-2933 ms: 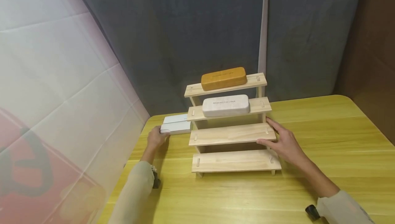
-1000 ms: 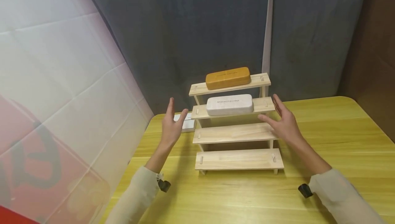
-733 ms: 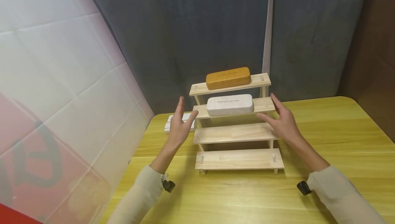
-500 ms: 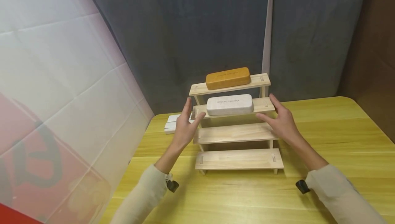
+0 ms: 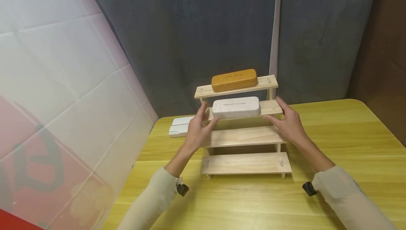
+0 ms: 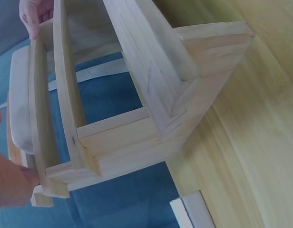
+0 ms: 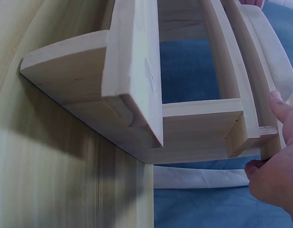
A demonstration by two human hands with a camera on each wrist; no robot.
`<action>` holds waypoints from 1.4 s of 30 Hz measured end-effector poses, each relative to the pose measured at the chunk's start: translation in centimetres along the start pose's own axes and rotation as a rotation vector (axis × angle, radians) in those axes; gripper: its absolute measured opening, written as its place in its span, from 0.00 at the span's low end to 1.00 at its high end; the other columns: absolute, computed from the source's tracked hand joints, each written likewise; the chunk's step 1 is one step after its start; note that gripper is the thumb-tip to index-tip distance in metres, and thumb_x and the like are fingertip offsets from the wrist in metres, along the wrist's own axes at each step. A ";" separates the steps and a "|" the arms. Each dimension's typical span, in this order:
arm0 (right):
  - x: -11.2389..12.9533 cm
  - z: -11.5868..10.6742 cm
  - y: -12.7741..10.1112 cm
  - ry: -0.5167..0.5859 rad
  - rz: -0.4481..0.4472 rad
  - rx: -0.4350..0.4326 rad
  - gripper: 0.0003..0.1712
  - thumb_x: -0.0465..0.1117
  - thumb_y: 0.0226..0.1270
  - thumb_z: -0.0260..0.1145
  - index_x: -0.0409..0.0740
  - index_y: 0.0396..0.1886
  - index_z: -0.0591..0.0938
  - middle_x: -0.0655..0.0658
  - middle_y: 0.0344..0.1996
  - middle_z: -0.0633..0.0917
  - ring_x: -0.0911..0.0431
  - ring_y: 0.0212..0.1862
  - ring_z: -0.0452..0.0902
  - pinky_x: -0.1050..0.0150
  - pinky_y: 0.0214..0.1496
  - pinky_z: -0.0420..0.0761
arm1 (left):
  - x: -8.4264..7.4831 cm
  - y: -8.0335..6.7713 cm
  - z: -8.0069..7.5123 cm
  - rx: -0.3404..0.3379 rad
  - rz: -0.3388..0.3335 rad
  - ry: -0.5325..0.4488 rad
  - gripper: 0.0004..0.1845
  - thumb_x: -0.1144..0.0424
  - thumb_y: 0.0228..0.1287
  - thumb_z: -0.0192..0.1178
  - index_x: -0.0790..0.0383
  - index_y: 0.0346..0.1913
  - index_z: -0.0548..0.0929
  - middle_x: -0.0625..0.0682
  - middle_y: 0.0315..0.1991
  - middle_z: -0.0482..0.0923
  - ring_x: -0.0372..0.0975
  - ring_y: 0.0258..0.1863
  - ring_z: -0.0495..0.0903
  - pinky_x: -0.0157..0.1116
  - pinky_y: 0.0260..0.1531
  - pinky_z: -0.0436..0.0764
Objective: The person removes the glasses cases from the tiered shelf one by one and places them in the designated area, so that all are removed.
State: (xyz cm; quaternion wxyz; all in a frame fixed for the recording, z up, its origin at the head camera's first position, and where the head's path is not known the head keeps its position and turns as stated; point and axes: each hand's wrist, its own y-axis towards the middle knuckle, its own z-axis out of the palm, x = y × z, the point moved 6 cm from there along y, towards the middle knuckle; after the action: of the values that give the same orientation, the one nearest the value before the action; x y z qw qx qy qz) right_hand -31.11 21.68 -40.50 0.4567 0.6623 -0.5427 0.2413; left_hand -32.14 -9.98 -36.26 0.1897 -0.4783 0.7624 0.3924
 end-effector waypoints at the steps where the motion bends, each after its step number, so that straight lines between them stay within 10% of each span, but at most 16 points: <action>1: 0.0 0.0 0.0 -0.001 0.002 -0.002 0.53 0.51 0.74 0.74 0.40 0.87 0.54 0.31 0.82 0.58 0.37 0.72 0.65 0.39 0.61 0.72 | 0.0 0.1 0.1 0.007 -0.001 0.004 0.47 0.47 0.77 0.65 0.66 0.85 0.54 0.62 0.80 0.62 0.53 0.76 0.69 0.46 0.76 0.67; 14: 0.4 0.0 0.2 0.013 -0.009 0.000 0.54 0.49 0.74 0.75 0.36 0.86 0.55 0.27 0.81 0.59 0.29 0.79 0.57 0.28 0.70 0.68 | -0.5 1.6 0.6 0.049 0.010 0.075 0.46 0.50 0.74 0.69 0.68 0.83 0.58 0.64 0.75 0.71 0.53 0.71 0.76 0.47 0.74 0.72; 42: 0.7 0.4 -0.1 0.005 0.004 0.001 0.53 0.50 0.75 0.73 0.36 0.86 0.55 0.26 0.80 0.62 0.35 0.71 0.66 0.35 0.63 0.73 | 0.5 2.0 0.5 0.103 -0.030 -0.018 0.49 0.50 0.70 0.73 0.63 0.84 0.59 0.59 0.80 0.65 0.49 0.76 0.69 0.40 0.76 0.68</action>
State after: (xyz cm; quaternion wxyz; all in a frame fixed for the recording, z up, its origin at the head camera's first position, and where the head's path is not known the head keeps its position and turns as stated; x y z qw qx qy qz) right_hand -30.87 20.96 -40.22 0.4571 0.6610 -0.5428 0.2440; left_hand -34.15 -9.39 -36.07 0.2269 -0.4758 0.7725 0.3540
